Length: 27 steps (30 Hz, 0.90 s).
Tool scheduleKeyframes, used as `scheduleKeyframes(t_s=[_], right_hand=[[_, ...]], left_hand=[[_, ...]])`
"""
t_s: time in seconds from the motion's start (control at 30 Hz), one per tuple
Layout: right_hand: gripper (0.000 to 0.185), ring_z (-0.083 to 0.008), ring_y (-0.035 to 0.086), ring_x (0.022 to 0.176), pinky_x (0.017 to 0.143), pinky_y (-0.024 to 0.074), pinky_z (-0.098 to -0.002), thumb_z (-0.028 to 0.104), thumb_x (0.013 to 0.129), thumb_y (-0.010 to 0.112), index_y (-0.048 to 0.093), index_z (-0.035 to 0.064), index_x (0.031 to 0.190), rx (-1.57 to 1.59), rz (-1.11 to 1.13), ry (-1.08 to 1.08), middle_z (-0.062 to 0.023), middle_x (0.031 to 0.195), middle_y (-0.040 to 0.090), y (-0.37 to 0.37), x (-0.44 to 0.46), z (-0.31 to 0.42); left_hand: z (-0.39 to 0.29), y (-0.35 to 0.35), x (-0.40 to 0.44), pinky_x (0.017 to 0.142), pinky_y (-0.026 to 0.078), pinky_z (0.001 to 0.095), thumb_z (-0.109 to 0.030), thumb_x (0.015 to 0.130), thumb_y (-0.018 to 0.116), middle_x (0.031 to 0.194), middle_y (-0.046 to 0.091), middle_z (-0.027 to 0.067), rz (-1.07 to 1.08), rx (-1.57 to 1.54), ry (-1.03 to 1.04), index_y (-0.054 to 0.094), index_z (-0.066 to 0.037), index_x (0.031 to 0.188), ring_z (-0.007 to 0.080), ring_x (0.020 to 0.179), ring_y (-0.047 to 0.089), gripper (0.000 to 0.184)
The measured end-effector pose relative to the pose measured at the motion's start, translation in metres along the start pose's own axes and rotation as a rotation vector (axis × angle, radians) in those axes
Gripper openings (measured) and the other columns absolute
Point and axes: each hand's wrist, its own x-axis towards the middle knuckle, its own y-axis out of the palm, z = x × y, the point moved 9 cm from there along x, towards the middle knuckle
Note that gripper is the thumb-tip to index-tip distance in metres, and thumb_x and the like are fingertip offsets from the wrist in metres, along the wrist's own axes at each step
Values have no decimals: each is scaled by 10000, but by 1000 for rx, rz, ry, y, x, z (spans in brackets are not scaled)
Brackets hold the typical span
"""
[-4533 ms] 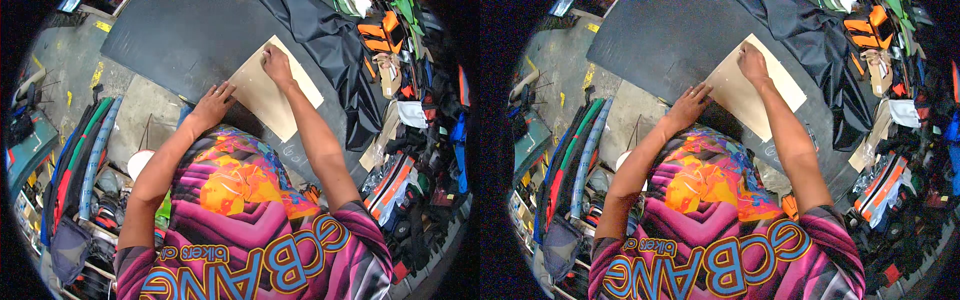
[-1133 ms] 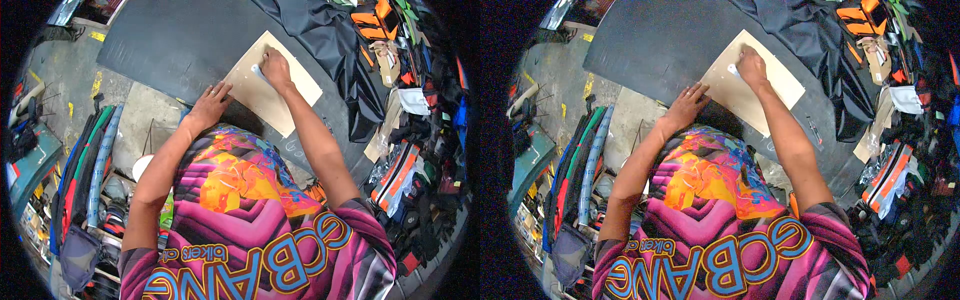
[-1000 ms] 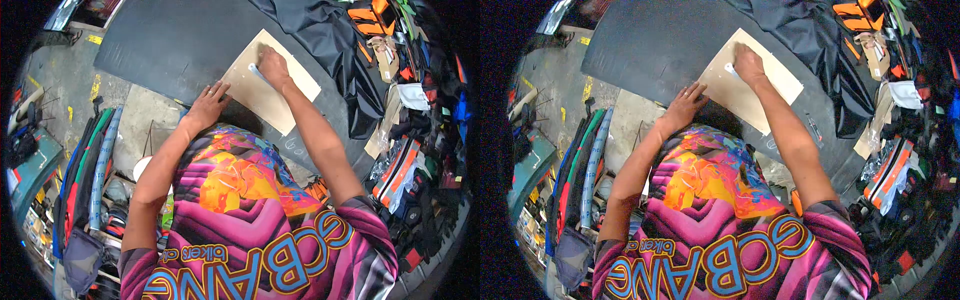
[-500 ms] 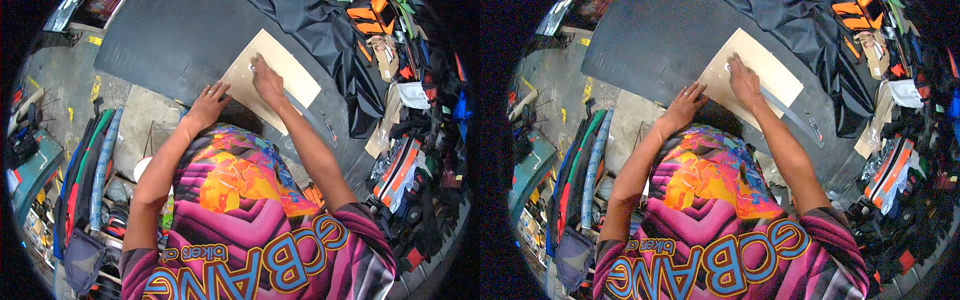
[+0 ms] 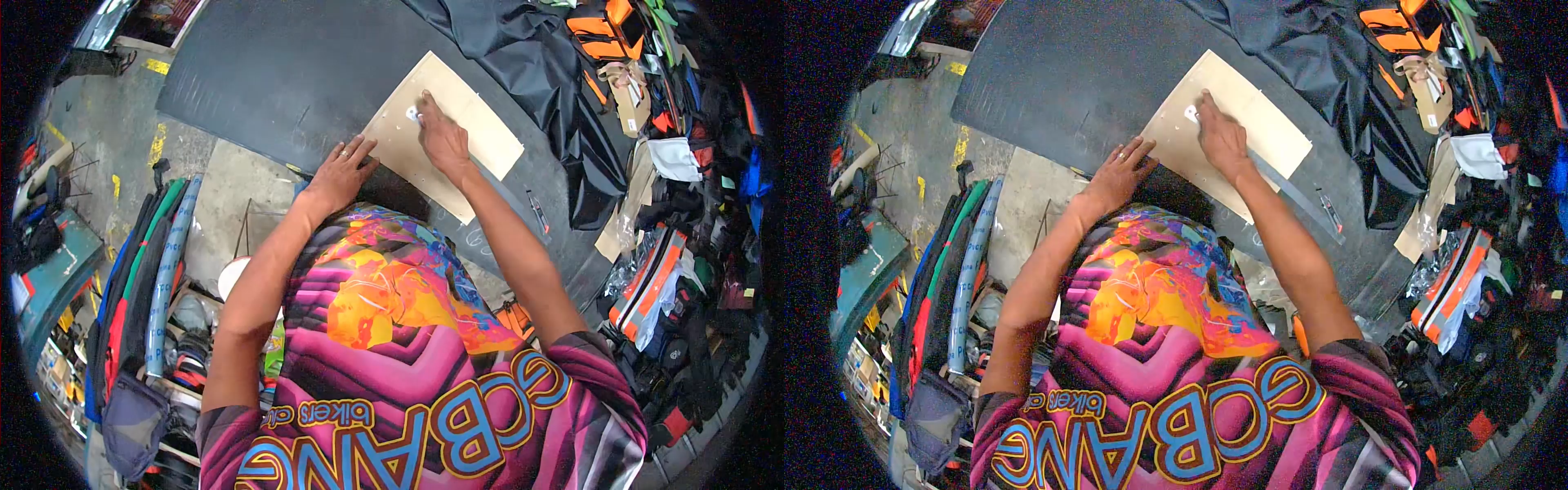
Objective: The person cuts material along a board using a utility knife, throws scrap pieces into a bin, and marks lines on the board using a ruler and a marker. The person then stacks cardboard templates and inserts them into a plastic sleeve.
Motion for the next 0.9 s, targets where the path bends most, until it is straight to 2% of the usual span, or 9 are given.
scheduleKeyframes(t_s=[0.07, 0.17, 0.37, 0.43, 0.57, 0.63, 0.7, 0.77, 0.9], right_hand=[[517, -393, 709, 899, 779, 557, -496, 219, 1032, 505, 394, 124, 1529, -7, 44, 32, -190, 1072, 719, 7, -2, 1], [531, -408, 706, 868, 764, 556, -492, 216, 1030, 508, 380, 118, 1536, 64, -73, -17, -206, 1029, 719, -1, 10, 3], [519, -428, 695, 921, 810, 544, -505, 214, 1035, 484, 369, 103, 1529, 78, 13, 76, -213, 1116, 708, 0, 53, -13], [516, -420, 691, 959, 837, 536, -505, 209, 1039, 474, 361, 108, 1531, 44, -14, -43, -220, 1168, 694, -3, 51, -1], [527, -410, 692, 966, 841, 537, -492, 195, 1029, 484, 359, 110, 1534, 16, 47, -127, -218, 1165, 694, 2, 38, 15], [511, -413, 692, 956, 845, 537, -490, 195, 1035, 478, 371, 105, 1526, 96, -24, -82, -221, 1148, 696, -7, 39, 9], [493, -414, 692, 971, 852, 538, -492, 201, 1053, 464, 372, 103, 1528, 88, 58, -12, -220, 1153, 698, -4, 34, 6], [503, -413, 694, 982, 844, 549, -493, 164, 1038, 473, 379, 105, 1529, 126, 173, 13, -212, 1268, 669, 16, 20, 6], [556, -412, 695, 997, 843, 562, -497, 89, 977, 509, 394, 105, 1521, 70, 62, -136, -181, 1398, 608, 33, -23, 39]], left_hand=[[0, -1, -1, 1232, 283, 519, -128, 968, 478, 1635, 319, 108, 12, -14, -3, 591, -131, 1415, 326, 1543, 252, 461], [0, -1, -1, 1231, 285, 517, -123, 968, 474, 1634, 322, 106, 7, 7, 3, 591, -134, 1416, 325, 1541, 257, 463], [0, 3, 1, 1226, 296, 513, -121, 962, 484, 1626, 334, 106, -16, 24, 16, 602, -131, 1402, 324, 1538, 266, 456], [1, 2, 0, 1224, 299, 513, -122, 960, 486, 1625, 336, 106, -20, 22, 18, 604, -131, 1400, 324, 1537, 268, 455], [1, 1, -1, 1221, 305, 511, -126, 956, 489, 1627, 337, 105, -21, 13, 8, 607, -133, 1398, 323, 1537, 270, 457], [1, 1, -1, 1223, 302, 510, -129, 956, 492, 1628, 336, 105, -11, 20, 0, 606, -134, 1400, 323, 1536, 271, 458], [-1, -1, -1, 1224, 300, 510, -133, 957, 495, 1629, 334, 104, -5, 31, 3, 605, -135, 1402, 323, 1536, 271, 459], [-1, -2, 1, 1229, 291, 510, -140, 964, 493, 1634, 329, 105, 12, 24, -2, 596, -131, 1413, 326, 1537, 269, 460], [0, -2, 0, 1233, 284, 511, -144, 967, 494, 1636, 324, 108, 32, -1, -14, 586, -127, 1423, 328, 1540, 259, 465]])
